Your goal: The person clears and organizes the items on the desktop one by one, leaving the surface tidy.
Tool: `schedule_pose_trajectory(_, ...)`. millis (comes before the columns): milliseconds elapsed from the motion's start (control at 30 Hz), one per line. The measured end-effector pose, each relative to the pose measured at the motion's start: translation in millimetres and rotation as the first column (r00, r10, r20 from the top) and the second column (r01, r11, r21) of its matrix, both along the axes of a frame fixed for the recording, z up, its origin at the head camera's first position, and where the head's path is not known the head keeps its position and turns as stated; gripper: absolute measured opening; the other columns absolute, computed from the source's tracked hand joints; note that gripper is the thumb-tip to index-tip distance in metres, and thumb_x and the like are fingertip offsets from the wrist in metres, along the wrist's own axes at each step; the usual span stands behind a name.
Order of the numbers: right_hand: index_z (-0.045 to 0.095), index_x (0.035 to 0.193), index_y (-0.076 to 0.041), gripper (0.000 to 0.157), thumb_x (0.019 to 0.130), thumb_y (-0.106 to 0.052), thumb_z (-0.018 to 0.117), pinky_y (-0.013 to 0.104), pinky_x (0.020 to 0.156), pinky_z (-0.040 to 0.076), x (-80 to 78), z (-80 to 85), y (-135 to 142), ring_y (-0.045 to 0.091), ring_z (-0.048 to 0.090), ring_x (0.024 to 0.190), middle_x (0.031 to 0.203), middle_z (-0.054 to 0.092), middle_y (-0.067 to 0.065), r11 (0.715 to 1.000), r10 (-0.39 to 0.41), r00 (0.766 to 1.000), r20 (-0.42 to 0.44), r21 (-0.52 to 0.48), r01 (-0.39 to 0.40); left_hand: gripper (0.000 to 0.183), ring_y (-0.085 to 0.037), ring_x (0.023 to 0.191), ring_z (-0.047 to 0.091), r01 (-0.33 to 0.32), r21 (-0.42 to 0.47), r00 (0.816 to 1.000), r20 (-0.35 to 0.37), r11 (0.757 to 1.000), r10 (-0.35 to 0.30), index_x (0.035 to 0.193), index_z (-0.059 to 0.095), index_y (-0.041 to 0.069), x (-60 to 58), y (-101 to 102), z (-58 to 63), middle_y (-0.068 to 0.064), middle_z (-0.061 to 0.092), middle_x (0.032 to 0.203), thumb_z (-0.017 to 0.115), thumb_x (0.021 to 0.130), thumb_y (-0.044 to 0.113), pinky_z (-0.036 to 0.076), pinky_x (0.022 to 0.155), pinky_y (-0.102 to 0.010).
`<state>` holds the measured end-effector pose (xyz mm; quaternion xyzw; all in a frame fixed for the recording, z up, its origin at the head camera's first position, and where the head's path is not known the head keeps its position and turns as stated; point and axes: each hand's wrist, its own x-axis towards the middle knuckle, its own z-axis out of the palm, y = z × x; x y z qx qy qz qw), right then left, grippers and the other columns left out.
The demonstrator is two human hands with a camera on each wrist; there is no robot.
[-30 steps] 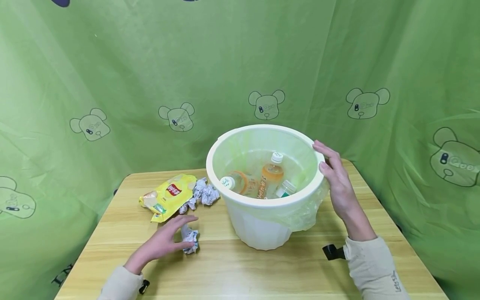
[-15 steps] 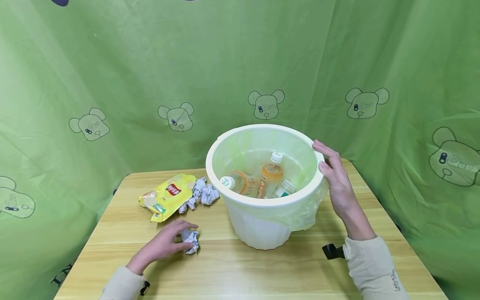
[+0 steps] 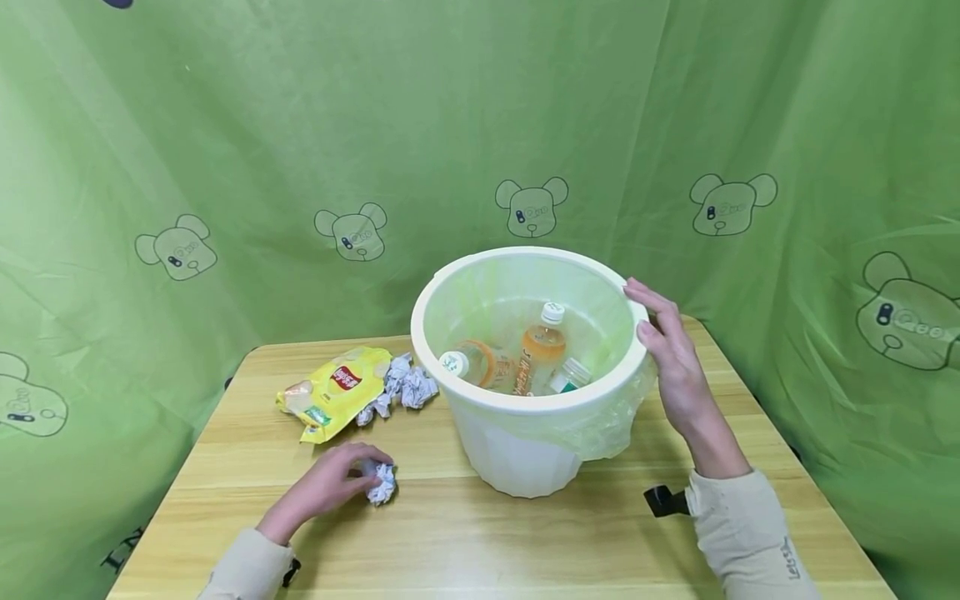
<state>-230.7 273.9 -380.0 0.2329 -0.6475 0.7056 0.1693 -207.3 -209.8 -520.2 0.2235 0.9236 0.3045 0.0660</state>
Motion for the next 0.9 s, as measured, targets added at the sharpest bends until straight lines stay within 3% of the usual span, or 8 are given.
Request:
schedule_pose_trajectory(267,0.04,0.155,-0.001,0.049,0.107,-0.009,0.036,0.013,0.107,0.043,0.3,-0.7,0.3,0.021,0.028,0.15,0.163,0.035,0.004,1.0,0.01,1.0,0.001,-0.013,-0.01,0.023,-0.023,0.104,0.069,0.005,-0.049,0.998,-0.064,0.999,-0.009,0.111,0.077,0.015,-0.6,5.3,-1.1,-0.003,0.076,0.111,0.078,0.089,0.01,0.057,0.097,-0.05)
schedule_pose_trajectory(533,0.04,0.155,-0.001,0.049,0.107,-0.008,0.036,0.014,0.105,0.047,-0.5,-1.7,0.6,0.019,0.031,0.148,0.164,0.035,0.004,1.0,0.009,1.0,-0.008,-0.011,-0.009,0.021,-0.021,0.099,0.071,0.012,-0.015,0.994,-0.105,1.0,-0.013,0.105,0.077,0.014,0.2,6.5,-2.1,-0.002,0.077,0.105,0.079,0.086,0.005,0.059,0.095,-0.049)
schedule_pose_trajectory(900,0.04,0.156,-0.001,0.05,0.107,-0.01,0.036,0.013,0.107,0.043,-1.2,-1.9,-0.2,0.021,0.029,0.15,0.164,0.034,0.004,1.0,0.004,1.0,0.01,-0.013,-0.004,0.019,-0.017,0.094,0.07,-0.001,0.023,0.996,-0.084,1.0,0.003,0.104,0.076,0.011,2.9,4.6,-0.3,-0.001,0.076,0.101,0.078,0.086,0.002,0.063,0.087,-0.037)
